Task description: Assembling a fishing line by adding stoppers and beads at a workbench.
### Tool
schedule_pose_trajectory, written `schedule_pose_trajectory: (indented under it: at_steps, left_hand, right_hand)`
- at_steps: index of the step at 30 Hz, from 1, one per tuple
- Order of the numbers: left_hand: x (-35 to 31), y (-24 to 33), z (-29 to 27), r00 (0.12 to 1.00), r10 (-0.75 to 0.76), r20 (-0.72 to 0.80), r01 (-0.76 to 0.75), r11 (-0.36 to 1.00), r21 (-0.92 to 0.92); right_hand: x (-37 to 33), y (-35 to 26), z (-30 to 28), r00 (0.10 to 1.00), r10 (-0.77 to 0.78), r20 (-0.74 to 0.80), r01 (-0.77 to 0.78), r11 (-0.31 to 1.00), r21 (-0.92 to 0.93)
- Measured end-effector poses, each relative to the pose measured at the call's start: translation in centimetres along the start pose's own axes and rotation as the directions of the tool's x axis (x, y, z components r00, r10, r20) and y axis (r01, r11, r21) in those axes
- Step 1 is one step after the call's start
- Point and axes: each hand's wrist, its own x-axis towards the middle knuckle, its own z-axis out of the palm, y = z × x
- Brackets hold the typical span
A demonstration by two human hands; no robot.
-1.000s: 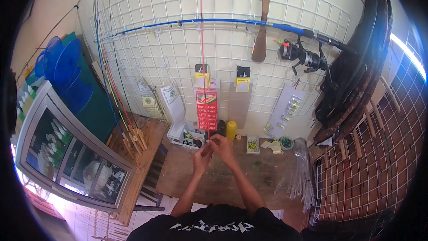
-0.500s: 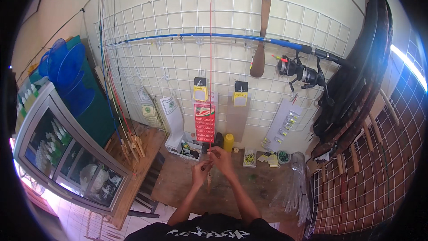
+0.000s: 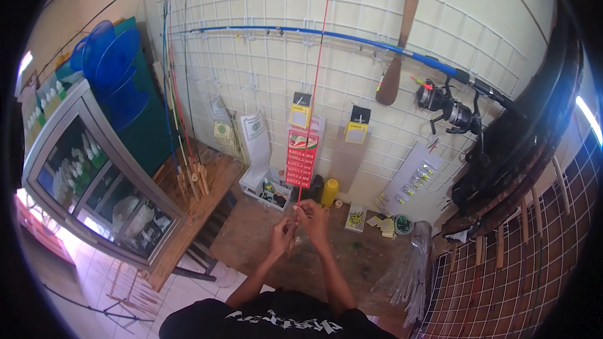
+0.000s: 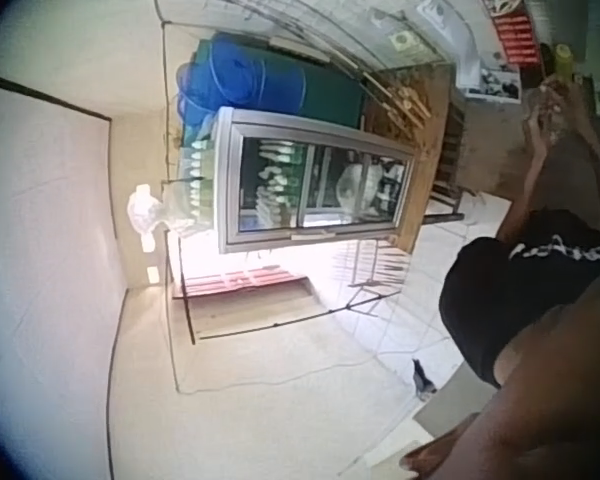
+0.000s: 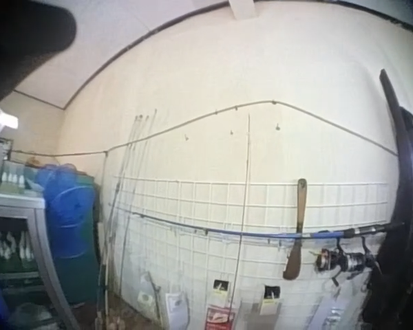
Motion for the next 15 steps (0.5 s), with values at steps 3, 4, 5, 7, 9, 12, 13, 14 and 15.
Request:
schedule_pose_trajectory:
  at_steps: [3,4,5,7,9,12,13,14,15]
  left_hand:
    - [-0.2,-0.2,-0.4,1.0,-0.029,0.012,0.028,0.996,0.087]
    - [-0.3,-0.2,-0.5,1.0,-0.025,0.012,0.023,0.989,0.144]
    - [-0.4,-0.4,-0.6,1.0,-0.023,0.016,0.02,0.98,0.2]
    - [-0.6,-1.2,-0.5,0.999,0.033,-0.009,-0.031,0.982,0.186]
    - [-0.9,-2.1,-0.3,0.996,0.087,-0.034,-0.08,0.981,0.174]
    - [-1.4,-3.8,-0.2,0.985,0.157,-0.077,-0.145,0.979,0.144]
    - [-1.7,-4.6,-0.2,0.968,0.237,-0.082,-0.209,0.943,0.26]
    - [-2.0,-5.3,-0.3,0.947,0.314,-0.073,-0.266,0.89,0.371]
    - [-2.5,-6.0,-0.4,0.954,0.291,-0.072,-0.245,0.895,0.373]
  right_hand:
    - [0.0,-0.3,0.4,1.0,0.003,0.011,-0.004,0.998,0.063]
    - [-0.1,-0.4,0.5,1.0,0.023,0.019,-0.025,0.997,0.073]
    - [-0.1,-0.6,0.5,0.999,0.046,0.028,-0.048,0.996,0.081]
    - [-0.1,-1.0,0.6,0.999,0.027,0.036,-0.03,0.996,0.087]
    - [-0.1,-0.9,0.6,0.999,0.011,0.043,-0.015,0.996,0.093]
    - [0.3,-0.2,0.7,0.998,0.031,0.055,-0.038,0.991,0.129]
    - [0.3,-0.3,0.7,0.999,0.012,0.047,-0.018,0.993,0.116]
    - [0.4,-0.4,0.7,0.999,-0.006,0.038,0.002,0.995,0.103]
    - [0.5,-0.3,0.6,0.999,0.017,0.046,-0.022,0.995,0.102]
